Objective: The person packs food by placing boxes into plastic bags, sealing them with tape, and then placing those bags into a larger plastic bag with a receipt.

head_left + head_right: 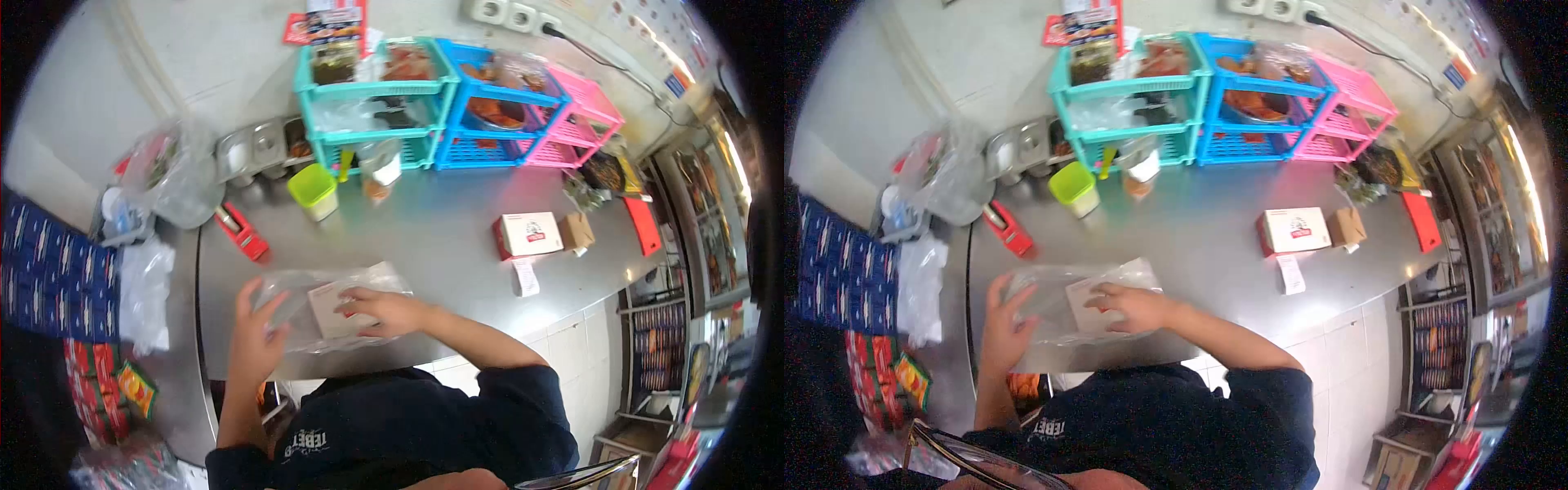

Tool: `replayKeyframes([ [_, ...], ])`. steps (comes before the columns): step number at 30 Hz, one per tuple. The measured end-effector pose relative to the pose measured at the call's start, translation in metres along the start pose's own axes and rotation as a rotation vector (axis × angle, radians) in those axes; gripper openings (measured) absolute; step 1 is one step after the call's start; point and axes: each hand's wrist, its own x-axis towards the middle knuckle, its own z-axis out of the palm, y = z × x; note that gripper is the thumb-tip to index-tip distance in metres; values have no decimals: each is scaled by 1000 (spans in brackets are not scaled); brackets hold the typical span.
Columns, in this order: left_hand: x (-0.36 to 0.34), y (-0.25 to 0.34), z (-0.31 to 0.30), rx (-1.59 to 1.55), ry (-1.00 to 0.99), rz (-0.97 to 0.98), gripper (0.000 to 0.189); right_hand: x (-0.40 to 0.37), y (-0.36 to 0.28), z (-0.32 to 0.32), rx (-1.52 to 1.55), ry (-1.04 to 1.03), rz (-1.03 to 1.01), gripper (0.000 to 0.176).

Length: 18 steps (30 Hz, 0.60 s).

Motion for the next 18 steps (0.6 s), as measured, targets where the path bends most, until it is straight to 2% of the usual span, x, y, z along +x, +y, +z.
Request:
replayKeyframes([
  [1,-3,-8,1,-11,-6,18,54,-14,6,-31,426,67,-172,79],
  [3,-13,-21,5,-69,3,-72,57,-75,40,-105,20,144,120,79],
  [4,-18,-22,8,-71,-3,-67,57,-112,69,-126,-192,94,325,87],
  [5,-22,-21,13,-29,-10,-133,58,-152,106,-137,-338,-147,698,99],
  [6,-24,-20,18,13,-15,-201,60,-202,141,-143,-616,-171,668,115],
  [7,-26,-18,22,12,-17,-201,60,-255,189,-128,-1001,-292,658,125],
  [9,-24,-11,32,1,-21,-237,61,-249,179,-157,-911,-652,777,122],
  [10,-21,-7,36,1,-23,-240,61,-248,190,-150,-908,-655,776,122],
  [12,-18,-1,40,-19,-47,-265,65,-236,204,-124,-915,-394,688,112],
  [13,-18,3,40,-7,-64,-277,65,-228,203,-113,-891,-401,686,112],
  [16,-8,17,46,-47,-60,-379,66,-173,186,-106,-572,-293,752,102],
  [18,-7,17,48,23,-44,-277,64,-146,177,-93,-551,-187,759,98],
])
